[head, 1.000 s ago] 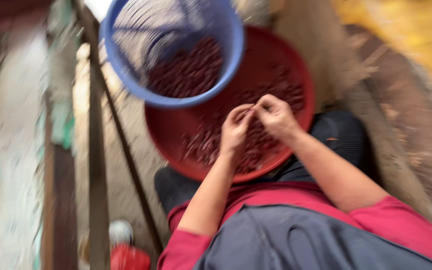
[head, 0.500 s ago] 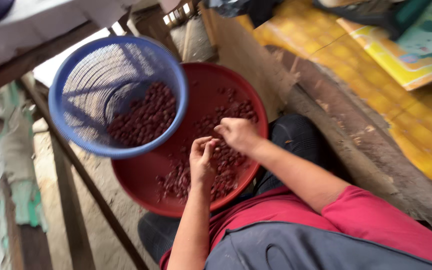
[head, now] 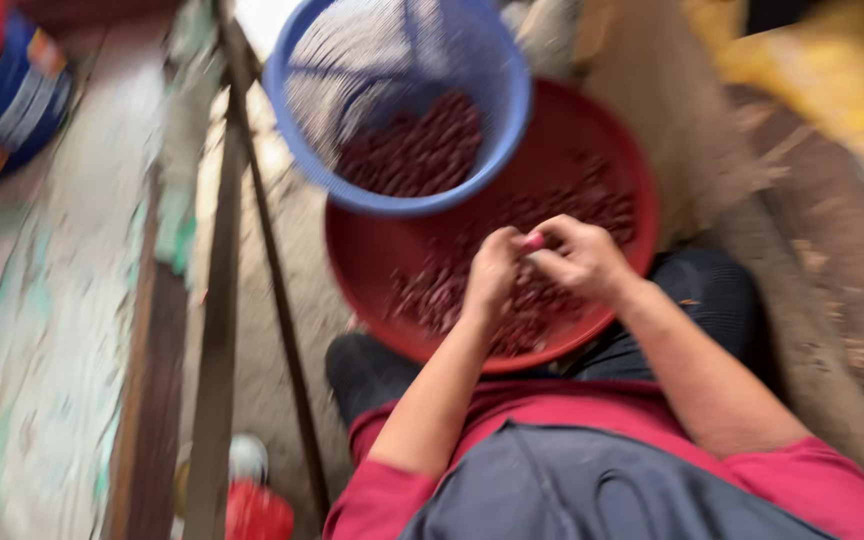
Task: The person sits on the floor with a red tray of unpeeled shallots on their lap and peels the outer skins off the shallots by hand, dropping the skins into the tray. They place the peeled shallots into a cut plastic jug and later pour the peeled shallots into a plastic basket.
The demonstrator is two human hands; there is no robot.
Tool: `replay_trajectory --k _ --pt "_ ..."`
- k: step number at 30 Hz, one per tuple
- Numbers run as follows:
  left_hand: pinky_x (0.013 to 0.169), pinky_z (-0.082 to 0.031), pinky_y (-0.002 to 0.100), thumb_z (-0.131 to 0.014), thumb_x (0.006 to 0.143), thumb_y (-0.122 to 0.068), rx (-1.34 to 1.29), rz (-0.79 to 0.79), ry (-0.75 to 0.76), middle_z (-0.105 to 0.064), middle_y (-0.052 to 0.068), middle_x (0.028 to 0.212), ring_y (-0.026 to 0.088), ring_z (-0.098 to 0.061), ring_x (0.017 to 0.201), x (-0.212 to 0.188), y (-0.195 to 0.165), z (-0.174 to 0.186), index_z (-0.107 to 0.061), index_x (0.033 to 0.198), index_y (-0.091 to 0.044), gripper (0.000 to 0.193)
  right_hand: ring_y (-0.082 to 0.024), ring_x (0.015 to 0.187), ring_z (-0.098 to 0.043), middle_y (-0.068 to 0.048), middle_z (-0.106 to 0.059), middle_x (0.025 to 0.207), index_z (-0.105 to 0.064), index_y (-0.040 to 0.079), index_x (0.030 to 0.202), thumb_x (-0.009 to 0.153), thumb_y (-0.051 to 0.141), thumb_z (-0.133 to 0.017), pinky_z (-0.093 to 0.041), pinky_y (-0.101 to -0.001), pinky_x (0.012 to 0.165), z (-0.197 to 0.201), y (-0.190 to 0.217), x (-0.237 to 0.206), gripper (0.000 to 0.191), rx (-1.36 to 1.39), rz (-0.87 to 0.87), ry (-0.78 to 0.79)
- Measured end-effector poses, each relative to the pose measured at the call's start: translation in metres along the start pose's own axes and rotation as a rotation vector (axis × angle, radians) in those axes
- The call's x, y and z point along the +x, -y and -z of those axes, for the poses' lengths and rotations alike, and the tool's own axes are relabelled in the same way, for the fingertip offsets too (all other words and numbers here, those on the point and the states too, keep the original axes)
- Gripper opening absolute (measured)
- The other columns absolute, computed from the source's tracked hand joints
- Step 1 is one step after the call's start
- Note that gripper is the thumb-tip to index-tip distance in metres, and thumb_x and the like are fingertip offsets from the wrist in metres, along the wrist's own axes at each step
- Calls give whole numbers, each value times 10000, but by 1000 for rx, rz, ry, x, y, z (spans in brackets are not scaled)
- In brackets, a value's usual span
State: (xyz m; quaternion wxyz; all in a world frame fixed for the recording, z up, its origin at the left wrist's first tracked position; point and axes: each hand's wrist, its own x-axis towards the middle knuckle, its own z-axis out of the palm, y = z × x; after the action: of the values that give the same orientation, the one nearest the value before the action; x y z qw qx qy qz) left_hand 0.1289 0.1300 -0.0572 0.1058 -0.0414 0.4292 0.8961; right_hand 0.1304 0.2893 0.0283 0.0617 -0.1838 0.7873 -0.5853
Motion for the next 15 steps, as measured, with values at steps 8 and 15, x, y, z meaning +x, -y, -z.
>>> replay_trajectory --k 8,15 --pt "712 -491 260 -546 1087 -208 3 -53 124 -690 87 938 127 -611 789 -10 -24 -22 -632 1077 -38 191 -51 741 -576 19 -660 866 -671 19 1059 926 145 -722 -504 -238 635 52 38 -4 190 79 -91 -5" --pt "729 -571 291 -533 949 -76 208 -27 183 -707 125 1004 180 -682 843 -15 -42 -53 -615 1139 11 224 -56 800 -589 24 -673 863 -732 68 1048 942 236 -688 -526 -246 735 79 55 -8 203 -174 -109 -115"
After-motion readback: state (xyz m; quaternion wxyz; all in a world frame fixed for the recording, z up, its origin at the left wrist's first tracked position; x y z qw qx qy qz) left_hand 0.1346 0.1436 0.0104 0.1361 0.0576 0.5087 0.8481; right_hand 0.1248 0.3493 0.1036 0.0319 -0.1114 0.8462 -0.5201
